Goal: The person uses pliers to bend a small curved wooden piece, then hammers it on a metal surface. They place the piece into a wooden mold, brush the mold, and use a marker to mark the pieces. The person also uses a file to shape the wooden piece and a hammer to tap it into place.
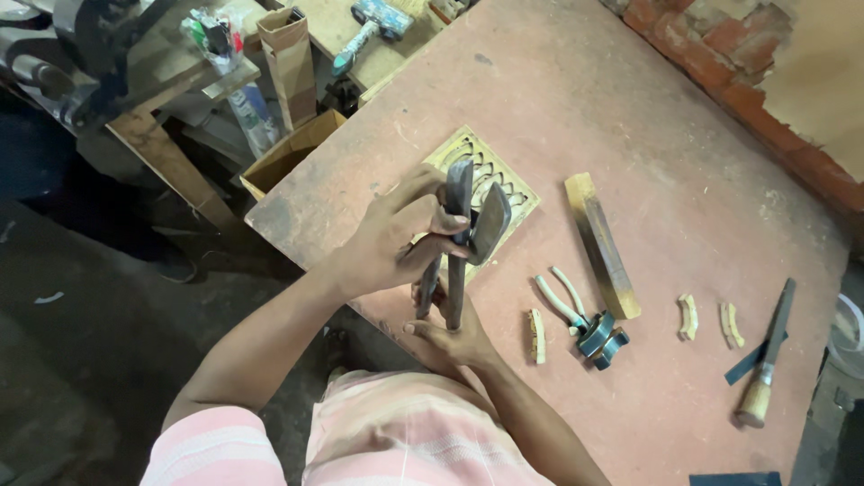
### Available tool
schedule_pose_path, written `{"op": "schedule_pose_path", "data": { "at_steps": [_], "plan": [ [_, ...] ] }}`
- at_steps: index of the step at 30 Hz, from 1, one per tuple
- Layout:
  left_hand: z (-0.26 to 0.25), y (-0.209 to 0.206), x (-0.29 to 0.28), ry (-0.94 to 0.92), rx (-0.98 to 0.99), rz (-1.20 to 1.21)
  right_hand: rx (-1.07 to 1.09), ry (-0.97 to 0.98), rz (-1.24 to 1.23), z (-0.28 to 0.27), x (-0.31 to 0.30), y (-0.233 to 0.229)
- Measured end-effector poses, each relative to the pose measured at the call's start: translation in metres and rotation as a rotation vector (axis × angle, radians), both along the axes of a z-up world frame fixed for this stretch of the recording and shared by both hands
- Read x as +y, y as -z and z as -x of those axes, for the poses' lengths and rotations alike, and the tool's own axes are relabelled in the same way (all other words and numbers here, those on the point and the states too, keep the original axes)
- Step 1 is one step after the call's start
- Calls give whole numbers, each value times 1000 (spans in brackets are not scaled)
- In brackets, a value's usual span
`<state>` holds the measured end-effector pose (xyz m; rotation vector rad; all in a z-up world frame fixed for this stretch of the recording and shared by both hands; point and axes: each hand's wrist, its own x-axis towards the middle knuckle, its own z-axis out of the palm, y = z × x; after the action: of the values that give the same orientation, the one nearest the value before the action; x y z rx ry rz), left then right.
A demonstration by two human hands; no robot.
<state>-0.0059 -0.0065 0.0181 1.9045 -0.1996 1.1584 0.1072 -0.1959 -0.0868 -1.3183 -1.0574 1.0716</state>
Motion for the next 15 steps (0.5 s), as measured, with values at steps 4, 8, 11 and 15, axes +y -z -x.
{"op": "schedule_pose_path", "data": {
  "at_steps": [4, 8, 11, 15],
  "plan": [
    [2, 0, 2, -18, -33, -5, -14, -45, -17, -1, 5, -3],
    [5, 2, 6, -40, -38, -31, 24, -63, 15, -6, 13, 0],
    [9, 4, 7, -91, 5, 0, -19, -100, -15, -11, 18, 2],
    [17, 2, 10, -186, 71, 1, -96, -105, 33, -7, 31, 0]
  ]
}}
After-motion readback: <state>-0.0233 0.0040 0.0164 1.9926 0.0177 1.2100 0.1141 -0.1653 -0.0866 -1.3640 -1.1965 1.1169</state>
